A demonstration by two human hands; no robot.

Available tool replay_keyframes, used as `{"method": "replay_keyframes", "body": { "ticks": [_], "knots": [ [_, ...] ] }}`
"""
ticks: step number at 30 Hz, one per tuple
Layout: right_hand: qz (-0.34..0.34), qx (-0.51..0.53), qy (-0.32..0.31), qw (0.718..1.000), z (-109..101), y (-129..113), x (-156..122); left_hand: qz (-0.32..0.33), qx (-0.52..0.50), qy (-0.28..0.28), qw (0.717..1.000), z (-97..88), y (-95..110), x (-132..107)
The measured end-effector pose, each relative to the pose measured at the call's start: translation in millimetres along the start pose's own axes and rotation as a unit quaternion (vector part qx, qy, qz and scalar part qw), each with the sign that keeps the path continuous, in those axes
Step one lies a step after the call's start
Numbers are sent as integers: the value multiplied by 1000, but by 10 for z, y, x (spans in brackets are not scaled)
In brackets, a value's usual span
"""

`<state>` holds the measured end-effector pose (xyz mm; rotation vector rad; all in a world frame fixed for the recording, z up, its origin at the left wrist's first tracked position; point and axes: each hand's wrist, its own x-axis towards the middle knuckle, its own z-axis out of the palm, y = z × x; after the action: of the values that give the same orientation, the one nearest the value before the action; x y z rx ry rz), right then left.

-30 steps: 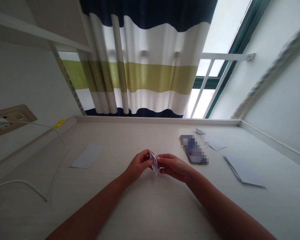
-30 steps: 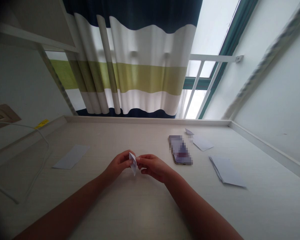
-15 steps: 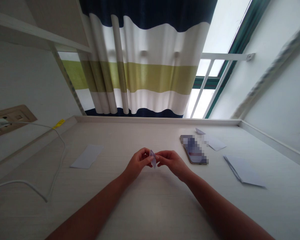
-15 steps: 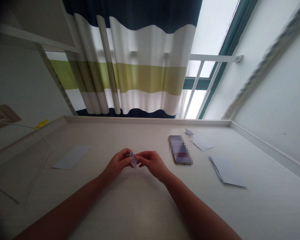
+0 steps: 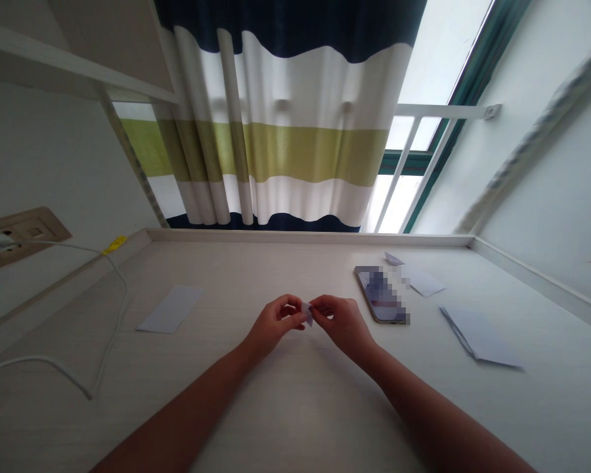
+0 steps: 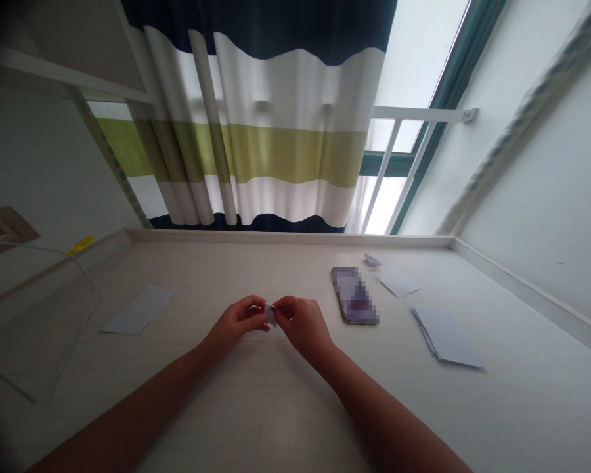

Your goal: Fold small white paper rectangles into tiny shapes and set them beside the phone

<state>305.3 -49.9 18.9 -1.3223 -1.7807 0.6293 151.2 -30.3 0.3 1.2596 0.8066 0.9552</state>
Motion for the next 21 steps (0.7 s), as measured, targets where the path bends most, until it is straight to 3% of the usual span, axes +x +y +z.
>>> {"method": "replay_keyframes", "body": {
  "ticks": [12, 16, 21],
  "knots": [
    [-18, 29, -1, 999, 11, 28, 4, 3, -1, 4, 1000, 0, 4, 2],
    [42, 132, -56, 989, 4, 6, 30, -17, -46, -3, 999, -13, 1, 5],
    [165, 274, -99, 942, -24, 2, 55, -41, -80, 10, 996, -33, 2, 13]
  ]
}}
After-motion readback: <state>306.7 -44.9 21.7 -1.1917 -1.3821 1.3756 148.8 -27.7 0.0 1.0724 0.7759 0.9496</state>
